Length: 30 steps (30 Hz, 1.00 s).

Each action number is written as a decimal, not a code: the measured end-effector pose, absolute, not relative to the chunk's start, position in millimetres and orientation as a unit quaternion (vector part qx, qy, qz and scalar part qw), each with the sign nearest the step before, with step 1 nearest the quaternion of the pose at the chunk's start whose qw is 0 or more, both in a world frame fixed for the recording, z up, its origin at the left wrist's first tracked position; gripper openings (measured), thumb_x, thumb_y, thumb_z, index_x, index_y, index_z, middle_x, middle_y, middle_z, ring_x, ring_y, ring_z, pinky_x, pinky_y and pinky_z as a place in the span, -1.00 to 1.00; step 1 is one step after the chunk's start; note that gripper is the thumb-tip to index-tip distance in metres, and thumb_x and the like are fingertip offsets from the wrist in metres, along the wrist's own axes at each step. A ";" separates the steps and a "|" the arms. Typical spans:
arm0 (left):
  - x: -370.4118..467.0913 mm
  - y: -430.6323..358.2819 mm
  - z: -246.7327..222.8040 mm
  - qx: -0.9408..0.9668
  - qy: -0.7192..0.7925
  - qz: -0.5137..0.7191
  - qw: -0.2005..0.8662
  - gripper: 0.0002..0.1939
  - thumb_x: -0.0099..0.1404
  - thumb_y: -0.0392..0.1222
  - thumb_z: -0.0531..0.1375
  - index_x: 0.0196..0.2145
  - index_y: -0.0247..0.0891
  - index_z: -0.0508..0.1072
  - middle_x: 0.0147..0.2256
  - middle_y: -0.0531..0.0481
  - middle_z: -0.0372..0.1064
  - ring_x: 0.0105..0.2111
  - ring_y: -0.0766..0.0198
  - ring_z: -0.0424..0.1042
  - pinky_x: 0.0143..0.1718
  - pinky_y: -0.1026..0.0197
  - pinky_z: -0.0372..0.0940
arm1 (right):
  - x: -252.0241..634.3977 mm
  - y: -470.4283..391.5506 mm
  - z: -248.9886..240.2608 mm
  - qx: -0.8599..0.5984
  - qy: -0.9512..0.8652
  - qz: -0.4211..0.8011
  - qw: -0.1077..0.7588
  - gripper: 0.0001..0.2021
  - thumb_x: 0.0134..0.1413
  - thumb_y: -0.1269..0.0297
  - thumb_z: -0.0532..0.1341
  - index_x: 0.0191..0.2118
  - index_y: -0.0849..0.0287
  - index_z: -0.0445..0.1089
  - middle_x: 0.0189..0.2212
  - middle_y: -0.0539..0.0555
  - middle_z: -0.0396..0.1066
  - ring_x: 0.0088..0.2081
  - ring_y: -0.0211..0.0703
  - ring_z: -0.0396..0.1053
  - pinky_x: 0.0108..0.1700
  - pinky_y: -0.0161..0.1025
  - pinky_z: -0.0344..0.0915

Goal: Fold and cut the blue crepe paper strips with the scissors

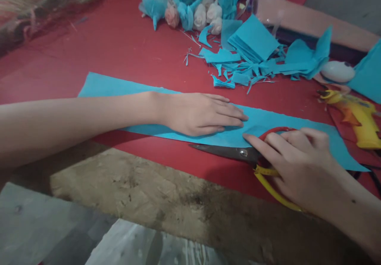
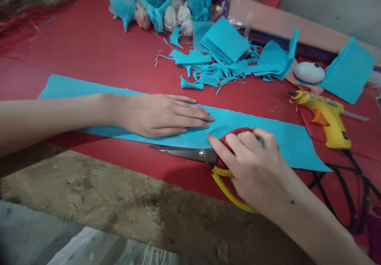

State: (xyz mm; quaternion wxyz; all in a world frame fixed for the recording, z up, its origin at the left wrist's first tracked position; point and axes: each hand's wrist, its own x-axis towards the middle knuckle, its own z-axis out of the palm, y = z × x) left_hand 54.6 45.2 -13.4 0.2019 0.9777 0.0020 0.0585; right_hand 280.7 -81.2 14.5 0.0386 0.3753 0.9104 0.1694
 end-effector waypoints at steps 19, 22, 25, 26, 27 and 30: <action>54.8 44.2 -13.1 0.982 0.003 0.058 0.180 -0.52 0.39 -0.22 -0.16 0.20 -0.40 0.19 0.26 -0.11 0.02 0.27 0.25 0.01 0.29 0.16 -0.12 | 284.5 -77.3 20.5 0.295 0.948 0.124 -0.005 -0.68 0.17 0.56 -0.08 -0.04 0.39 0.29 -0.55 0.05 0.32 -0.40 -0.06 0.07 -0.28 -0.12 0.02; 54.9 43.8 -12.6 0.981 0.007 0.055 0.184 -0.52 0.39 -0.23 -0.15 0.20 -0.39 0.20 0.25 -0.11 0.03 0.27 0.24 0.01 0.29 0.16 -0.13 | 282.5 -77.4 19.7 0.298 0.948 0.115 -0.002 -0.66 0.17 0.55 -0.08 -0.01 0.36 0.30 -0.56 0.04 0.31 -0.40 -0.06 0.07 -0.28 -0.12 0.02; 55.6 44.4 -10.4 0.979 0.004 0.060 0.193 -0.51 0.40 -0.21 -0.15 0.21 -0.42 0.16 0.26 -0.10 0.02 0.28 0.27 -0.02 0.30 0.18 -0.16 | 282.2 -77.2 18.7 0.296 0.949 0.106 -0.005 -0.67 0.14 0.55 -0.05 -0.03 0.35 0.32 -0.57 0.03 0.31 -0.40 -0.07 0.07 -0.27 -0.12 0.02; 55.7 44.9 -8.7 0.979 0.004 0.061 0.195 -0.51 0.40 -0.20 -0.15 0.21 -0.42 0.16 0.26 -0.08 0.01 0.28 0.28 -0.04 0.30 0.19 -0.17 | 283.4 -77.4 18.6 0.297 0.949 0.103 -0.006 -0.66 0.13 0.56 -0.05 -0.03 0.35 0.32 -0.57 0.03 0.32 -0.40 -0.07 0.07 -0.27 -0.12 0.03; 55.3 45.5 -6.5 0.979 0.005 0.060 0.196 -0.51 0.40 -0.19 -0.15 0.22 -0.40 0.15 0.27 -0.06 0.00 0.29 0.28 -0.06 0.30 0.19 -0.19 | 285.4 -77.8 18.9 0.298 0.949 0.099 -0.008 -0.66 0.12 0.56 -0.05 -0.03 0.34 0.31 -0.55 0.03 0.33 -0.39 -0.07 0.08 -0.27 -0.12 0.03; 50.5 47.1 0.8 0.978 0.009 0.049 0.202 -0.52 0.38 -0.17 -0.14 0.22 -0.28 0.17 0.28 0.01 -0.02 0.29 0.32 -0.08 0.31 0.21 -0.23 | 295.9 -79.7 20.9 0.307 0.947 0.090 -0.004 -0.63 0.10 0.57 -0.06 0.00 0.29 0.28 -0.53 0.03 0.34 -0.39 -0.08 0.10 -0.26 -0.11 0.03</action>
